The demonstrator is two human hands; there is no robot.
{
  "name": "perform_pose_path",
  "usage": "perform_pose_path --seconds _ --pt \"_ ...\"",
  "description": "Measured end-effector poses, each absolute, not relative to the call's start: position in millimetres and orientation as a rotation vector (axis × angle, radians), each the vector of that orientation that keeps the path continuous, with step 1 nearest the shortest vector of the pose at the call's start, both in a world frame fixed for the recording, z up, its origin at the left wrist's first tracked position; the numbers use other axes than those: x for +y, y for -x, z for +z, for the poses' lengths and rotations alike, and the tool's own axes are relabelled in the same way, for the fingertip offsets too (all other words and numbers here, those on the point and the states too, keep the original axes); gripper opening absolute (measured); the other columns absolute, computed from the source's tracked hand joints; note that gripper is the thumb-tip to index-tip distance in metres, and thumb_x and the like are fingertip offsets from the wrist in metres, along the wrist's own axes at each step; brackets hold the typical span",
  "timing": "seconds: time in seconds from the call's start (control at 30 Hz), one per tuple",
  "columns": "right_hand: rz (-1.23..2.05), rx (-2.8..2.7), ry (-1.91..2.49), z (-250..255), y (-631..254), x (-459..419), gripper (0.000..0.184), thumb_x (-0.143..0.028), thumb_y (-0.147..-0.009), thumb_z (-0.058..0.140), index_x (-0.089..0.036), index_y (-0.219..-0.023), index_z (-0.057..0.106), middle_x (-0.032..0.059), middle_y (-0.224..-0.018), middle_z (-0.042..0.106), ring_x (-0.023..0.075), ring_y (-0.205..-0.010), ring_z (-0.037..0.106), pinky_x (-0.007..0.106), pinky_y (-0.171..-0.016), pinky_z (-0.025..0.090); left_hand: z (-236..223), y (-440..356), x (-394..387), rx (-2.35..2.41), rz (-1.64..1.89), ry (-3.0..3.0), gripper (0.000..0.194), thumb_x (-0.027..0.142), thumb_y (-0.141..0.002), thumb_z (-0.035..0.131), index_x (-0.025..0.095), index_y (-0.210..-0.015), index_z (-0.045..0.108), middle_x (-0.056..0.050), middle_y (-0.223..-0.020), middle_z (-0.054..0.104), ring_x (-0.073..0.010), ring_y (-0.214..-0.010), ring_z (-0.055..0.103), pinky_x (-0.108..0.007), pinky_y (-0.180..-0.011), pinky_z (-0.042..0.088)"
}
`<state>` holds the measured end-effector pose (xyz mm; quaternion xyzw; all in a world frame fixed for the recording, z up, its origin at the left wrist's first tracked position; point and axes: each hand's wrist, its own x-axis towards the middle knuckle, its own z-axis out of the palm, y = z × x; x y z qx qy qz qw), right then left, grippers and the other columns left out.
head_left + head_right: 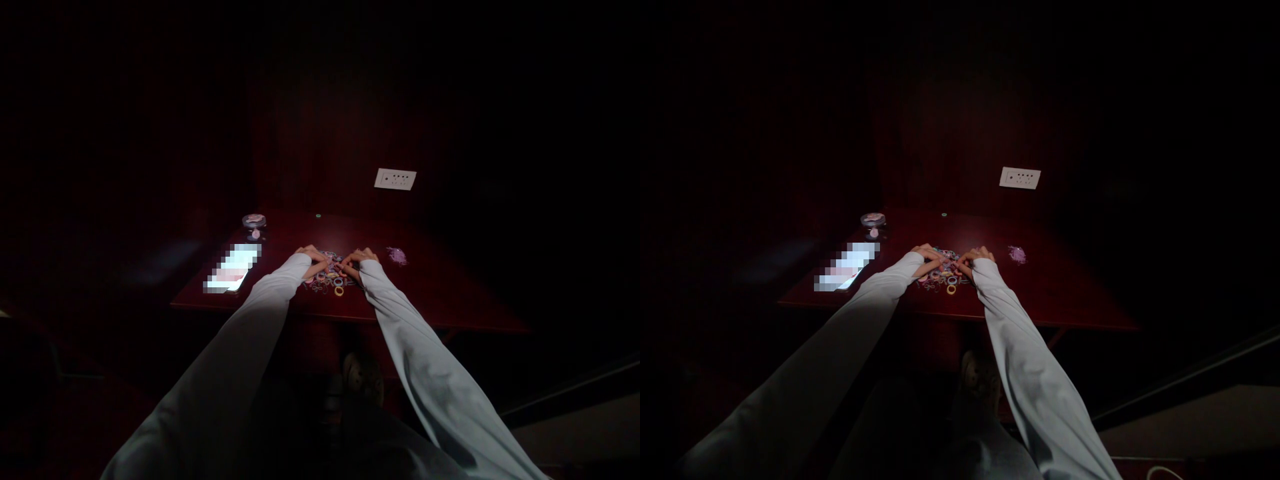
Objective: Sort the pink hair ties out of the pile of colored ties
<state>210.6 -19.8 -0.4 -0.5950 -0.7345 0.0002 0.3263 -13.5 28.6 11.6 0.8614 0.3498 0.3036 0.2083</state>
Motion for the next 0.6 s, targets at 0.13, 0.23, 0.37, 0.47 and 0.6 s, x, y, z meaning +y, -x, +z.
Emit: perform_pose_path --seconds 0.13,0.23,0.37,0.47,0.6 --pt "-0.005 -1.84 1.557 -1.9 -209.8 -15.0 0.041 -0.062 -0.094 0.063 -0.027 -0.082 0.08 0.0051 -0.08 0.068 0.0251 -0.092 0.055 0.039 -0.089 0.037 16.1 19.3 22.2 0.893 0.85 -2.394 0.031 0.038 -0.099 0.06 0.028 -0.082 0.084 -0.001 -0.111 0.082 -0.0219 -0.119 0.066 -0.037 -0.114 0.047" --pt "-0.03 -1.719 1.571 0.1 -216.2 -9.3 0.043 -0.063 -0.095 0.061 -0.026 -0.082 0.079 0.0056 -0.079 0.068 0.0248 -0.089 0.056 0.04 -0.088 0.039 17.2 21.6 20.3 0.871 0.851 -2.394 0.034 0.037 -0.101 0.057 0.028 -0.082 0.084 -0.001 -0.112 0.082 -0.0223 -0.121 0.066 -0.038 -0.116 0.045" --pt "-0.097 -1.387 1.631 2.8 -240.9 -6.8 0.047 -0.065 -0.094 0.057 -0.025 -0.084 0.077 0.0079 -0.079 0.068 0.0272 -0.09 0.057 0.043 -0.086 0.042 17.3 22.6 20.4 0.868 0.846 -2.403 0.035 0.038 -0.101 0.056 0.028 -0.083 0.084 -0.002 -0.115 0.082 -0.0225 -0.121 0.066 -0.039 -0.117 0.043" --pt "-0.115 -1.171 1.674 -2.4 -261.6 -8.2 0.051 -0.072 -0.091 0.057 -0.025 -0.083 0.075 0.0084 -0.073 0.064 0.0305 -0.093 0.057 0.048 -0.087 0.042 17.9 23.4 20.5 0.86 0.825 -2.432 0.035 0.038 -0.101 0.055 0.028 -0.085 0.084 -0.002 -0.116 0.082 -0.0219 -0.122 0.066 -0.039 -0.116 0.043" --pt "-0.057 -1.179 1.689 -12.6 -271.7 -8.5 0.059 -0.08 -0.085 0.061 -0.023 -0.079 0.074 0.0131 -0.073 0.064 0.0382 -0.102 0.053 0.059 -0.088 0.04 18.2 23.6 21.3 0.868 0.812 -2.473 0.035 0.041 -0.101 0.056 0.026 -0.088 0.084 -0.002 -0.119 0.081 -0.0215 -0.118 0.066 -0.039 -0.114 0.044"
